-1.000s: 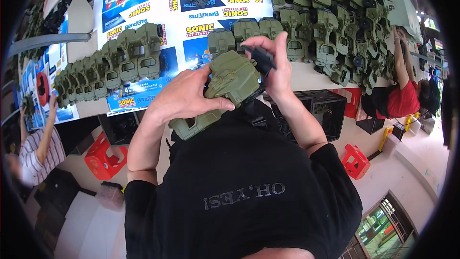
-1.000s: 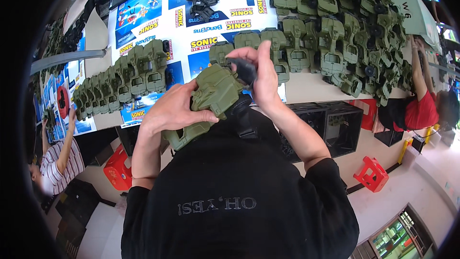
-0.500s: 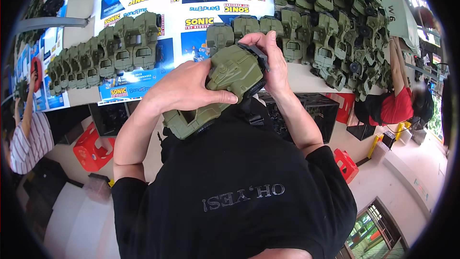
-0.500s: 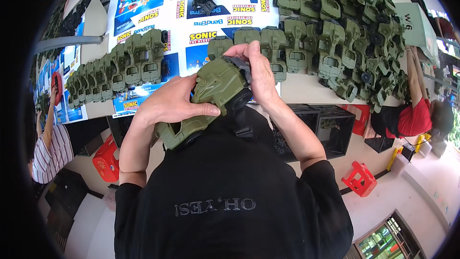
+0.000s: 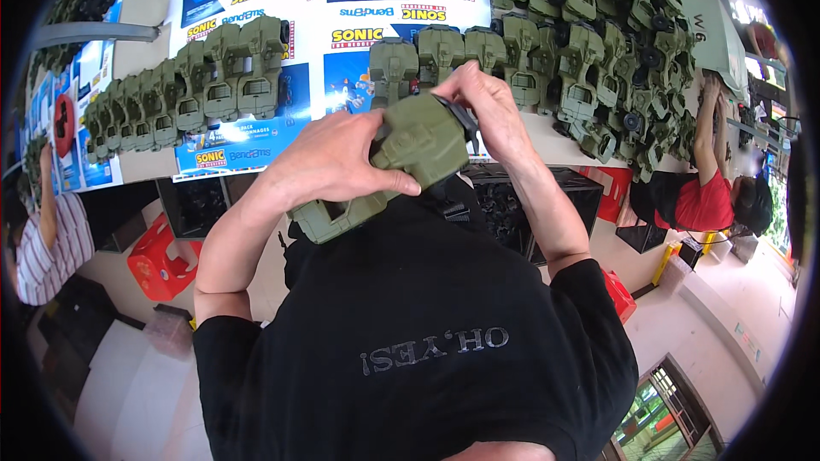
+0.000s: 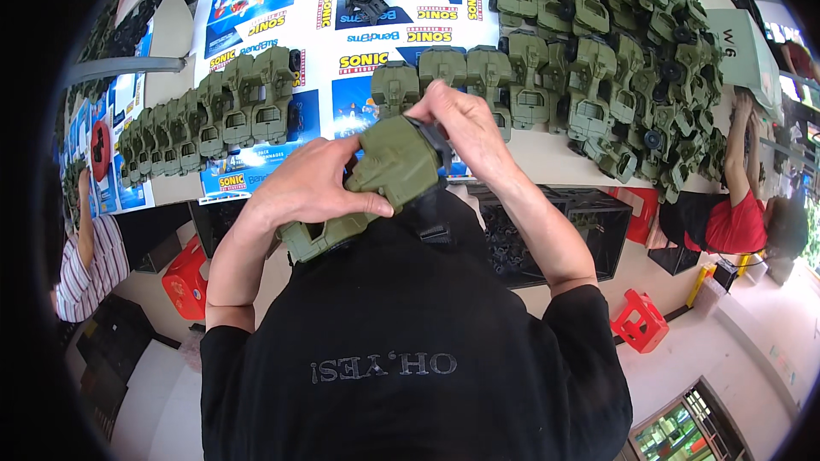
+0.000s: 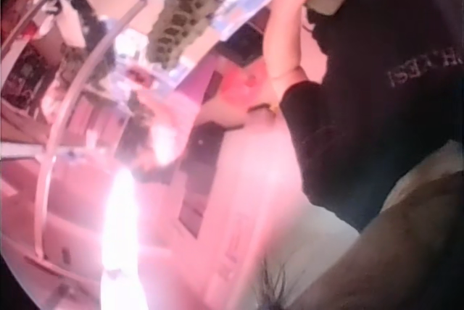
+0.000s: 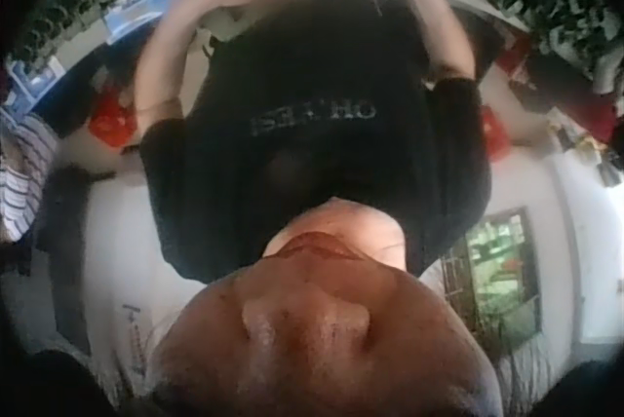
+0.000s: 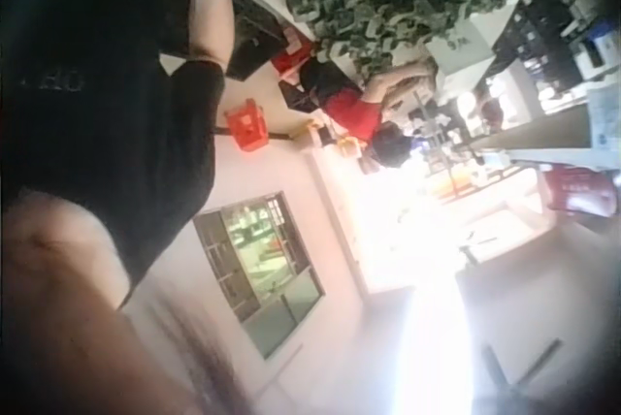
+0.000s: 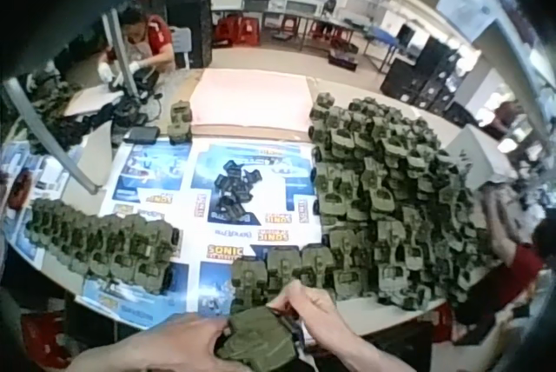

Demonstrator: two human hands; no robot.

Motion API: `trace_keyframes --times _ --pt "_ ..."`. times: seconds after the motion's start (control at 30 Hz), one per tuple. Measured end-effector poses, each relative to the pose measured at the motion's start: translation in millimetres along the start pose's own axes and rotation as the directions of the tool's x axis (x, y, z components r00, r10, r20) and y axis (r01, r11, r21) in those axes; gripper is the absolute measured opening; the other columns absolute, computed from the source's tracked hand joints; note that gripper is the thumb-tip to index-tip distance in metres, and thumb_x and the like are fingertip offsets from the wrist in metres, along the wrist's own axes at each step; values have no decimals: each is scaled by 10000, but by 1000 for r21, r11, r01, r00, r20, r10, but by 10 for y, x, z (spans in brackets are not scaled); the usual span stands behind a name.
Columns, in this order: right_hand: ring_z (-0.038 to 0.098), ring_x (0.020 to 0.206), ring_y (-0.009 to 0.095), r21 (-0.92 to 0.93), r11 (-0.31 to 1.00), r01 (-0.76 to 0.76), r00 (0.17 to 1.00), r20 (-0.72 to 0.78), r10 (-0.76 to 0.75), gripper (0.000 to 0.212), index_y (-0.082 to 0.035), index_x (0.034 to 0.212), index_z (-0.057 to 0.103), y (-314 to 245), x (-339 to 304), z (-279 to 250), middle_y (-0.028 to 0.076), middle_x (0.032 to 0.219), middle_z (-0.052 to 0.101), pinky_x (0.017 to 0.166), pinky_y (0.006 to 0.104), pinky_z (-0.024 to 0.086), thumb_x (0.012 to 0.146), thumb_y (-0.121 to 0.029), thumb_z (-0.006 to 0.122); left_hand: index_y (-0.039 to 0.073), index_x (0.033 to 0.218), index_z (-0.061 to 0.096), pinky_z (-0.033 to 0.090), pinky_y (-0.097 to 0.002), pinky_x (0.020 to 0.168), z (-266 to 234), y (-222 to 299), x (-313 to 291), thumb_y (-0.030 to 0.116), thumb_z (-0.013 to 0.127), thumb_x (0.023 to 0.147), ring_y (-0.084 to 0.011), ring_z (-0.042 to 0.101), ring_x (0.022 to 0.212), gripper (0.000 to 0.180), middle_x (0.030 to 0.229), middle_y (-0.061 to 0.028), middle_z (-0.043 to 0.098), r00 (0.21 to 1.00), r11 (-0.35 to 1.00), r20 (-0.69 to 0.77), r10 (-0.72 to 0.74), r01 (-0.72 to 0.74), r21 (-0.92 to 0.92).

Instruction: The person assembles green plastic toy components by hand. They repeatedly pick up a main body piece and a smaller black part, fit them together, and place the assembled unit onto a table. The process is repetitive, involving the same two types of parts throughout the clip.

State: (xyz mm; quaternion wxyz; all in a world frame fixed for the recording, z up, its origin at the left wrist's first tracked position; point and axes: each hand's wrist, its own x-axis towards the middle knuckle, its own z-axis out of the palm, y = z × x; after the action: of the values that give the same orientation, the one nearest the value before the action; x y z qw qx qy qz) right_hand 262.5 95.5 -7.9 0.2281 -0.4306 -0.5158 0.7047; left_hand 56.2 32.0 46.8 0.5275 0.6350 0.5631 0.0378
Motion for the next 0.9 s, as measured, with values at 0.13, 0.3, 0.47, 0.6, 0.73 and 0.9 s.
trace_keyframes --times 0.13,0.3,0.47,0.6,0.73,0.9 --pt "421 567 100 -51 999 1 998 63 2 663 -17 780 629 -88 1 -40 0 639 514 590 250 393 968 -555 289 -28 1029 554 489 -441 703 64 89 -41 521 783 592 -379 630 787 738 764 -205 637 999 995 -43 33 -28 99" --pt "549 846 197 -153 988 17 986 169 9 804 7 1014 584 -121 -260 139 86 936 612 821 323 416 932 -638 112 -5 1087 510 492 -430 704 211 66 -161 400 814 582 -359 633 761 715 765 -185 631 969 965 -128 210 -184 187" --pt "582 911 201 -156 975 157 967 227 -119 848 69 1004 587 -162 -560 207 139 950 623 862 321 432 938 -609 83 5 1098 503 477 -382 725 350 42 -305 211 777 574 -318 614 739 626 757 -151 613 899 877 -181 400 -318 359" --pt "612 843 296 -168 914 369 922 192 -337 599 52 915 588 -86 -641 258 184 876 628 764 336 462 983 -408 210 -20 1104 498 452 -356 714 414 23 -366 135 740 544 -287 600 710 629 753 -134 606 869 821 -164 466 -357 446" --pt "615 773 305 -117 898 423 903 138 -408 449 40 858 577 100 -586 306 180 831 623 713 342 477 983 -290 299 -34 1117 493 440 -340 723 438 25 -374 99 717 530 -276 593 694 642 744 -121 596 892 807 -131 433 -319 498" --pt "609 765 300 -52 908 415 905 124 -407 429 37 837 576 184 -543 344 163 810 619 725 340 472 974 -278 320 -26 1125 493 443 -354 737 449 -36 -348 95 720 527 -285 594 703 651 784 -132 596 899 807 -132 418 -301 507"
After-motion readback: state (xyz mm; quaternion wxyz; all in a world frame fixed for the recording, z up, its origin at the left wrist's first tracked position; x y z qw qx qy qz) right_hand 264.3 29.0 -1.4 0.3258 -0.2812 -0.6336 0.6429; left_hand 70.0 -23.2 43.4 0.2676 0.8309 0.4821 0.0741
